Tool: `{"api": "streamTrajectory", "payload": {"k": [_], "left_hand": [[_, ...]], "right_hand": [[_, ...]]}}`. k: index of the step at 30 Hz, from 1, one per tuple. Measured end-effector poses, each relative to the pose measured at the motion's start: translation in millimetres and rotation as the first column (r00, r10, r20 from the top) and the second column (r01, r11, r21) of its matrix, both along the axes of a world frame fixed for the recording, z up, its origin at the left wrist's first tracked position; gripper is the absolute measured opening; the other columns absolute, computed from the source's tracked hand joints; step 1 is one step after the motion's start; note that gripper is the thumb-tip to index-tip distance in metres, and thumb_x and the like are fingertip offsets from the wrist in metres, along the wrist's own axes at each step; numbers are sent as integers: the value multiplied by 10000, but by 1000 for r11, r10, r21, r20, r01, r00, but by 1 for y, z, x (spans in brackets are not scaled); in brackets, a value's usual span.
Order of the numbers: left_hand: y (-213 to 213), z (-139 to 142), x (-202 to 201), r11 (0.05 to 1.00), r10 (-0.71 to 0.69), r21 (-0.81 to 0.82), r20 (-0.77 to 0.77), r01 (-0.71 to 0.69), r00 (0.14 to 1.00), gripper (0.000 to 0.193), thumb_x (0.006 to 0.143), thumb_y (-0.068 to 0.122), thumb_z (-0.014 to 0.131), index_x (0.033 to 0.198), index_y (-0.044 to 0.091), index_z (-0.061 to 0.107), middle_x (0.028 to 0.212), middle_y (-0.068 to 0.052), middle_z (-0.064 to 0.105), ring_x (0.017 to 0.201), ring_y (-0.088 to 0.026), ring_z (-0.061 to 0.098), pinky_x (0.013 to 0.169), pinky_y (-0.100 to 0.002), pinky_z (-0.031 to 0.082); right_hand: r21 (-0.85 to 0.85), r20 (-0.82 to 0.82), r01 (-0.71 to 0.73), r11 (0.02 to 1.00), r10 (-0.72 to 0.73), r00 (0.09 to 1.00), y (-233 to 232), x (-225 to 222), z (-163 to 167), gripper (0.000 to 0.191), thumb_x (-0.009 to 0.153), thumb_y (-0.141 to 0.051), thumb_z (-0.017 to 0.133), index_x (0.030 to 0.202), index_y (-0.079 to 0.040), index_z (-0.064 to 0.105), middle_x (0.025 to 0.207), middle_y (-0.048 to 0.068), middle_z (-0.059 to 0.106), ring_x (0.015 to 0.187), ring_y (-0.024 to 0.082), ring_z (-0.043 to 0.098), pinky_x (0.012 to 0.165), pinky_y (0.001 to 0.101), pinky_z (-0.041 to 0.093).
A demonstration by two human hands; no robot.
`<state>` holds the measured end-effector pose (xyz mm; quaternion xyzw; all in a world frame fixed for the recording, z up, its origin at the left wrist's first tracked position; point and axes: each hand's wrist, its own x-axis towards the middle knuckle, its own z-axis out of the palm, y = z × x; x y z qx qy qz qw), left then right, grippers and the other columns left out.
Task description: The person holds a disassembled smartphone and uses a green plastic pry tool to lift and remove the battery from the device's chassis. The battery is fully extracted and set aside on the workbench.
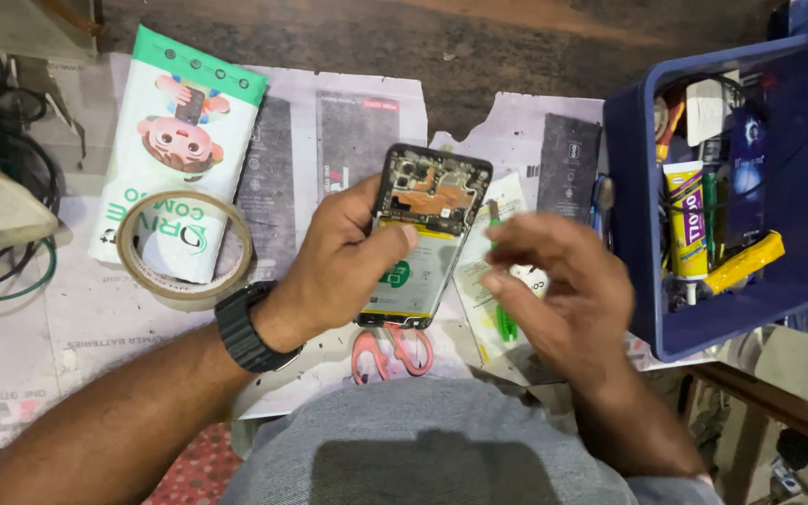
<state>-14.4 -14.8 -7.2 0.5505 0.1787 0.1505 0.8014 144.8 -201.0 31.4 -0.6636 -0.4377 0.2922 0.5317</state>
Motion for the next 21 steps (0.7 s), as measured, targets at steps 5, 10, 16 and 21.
{"api": "streamTrajectory", "payload": {"k": [5,10,16,21], "left_hand": [[1,11,-1,979,-17,202,22,12,1000,384,930,58,523,1296,4,627,1148,-87,744,1061,-143,690,970,-312,556],[1,16,1,966,-20,258,1,20,1000,376,925,62,537,1286,7,626,1093,-109,759,991,-158,733,916,-315,580],[0,13,-2,969,-38,246,5,36,999,334,947,76,565,1268,3,622,1063,-113,761,967,-160,729,901,-313,576],[-4,2,0,992,-25,125,57,18,998,378,943,52,559,1310,6,634,1187,-110,745,1101,-174,684,1010,-318,547]], "right_hand": [[-45,-418,25,999,-42,908,23,4,-8,482,969,83,717,1388,18,490,1210,140,681,1096,158,674,1001,305,571],[-25,-457,-8,1000,-5,889,33,8,-11,403,976,75,718,1322,31,515,1215,153,708,1133,160,687,1008,309,584],[0,-447,5,1000,-5,895,35,7,-18,392,964,76,732,1296,28,529,1165,150,727,1056,146,709,922,280,595],[33,-434,49,998,-30,900,35,3,-20,378,959,71,748,1268,25,535,1153,158,737,1005,139,718,936,293,609]]}}
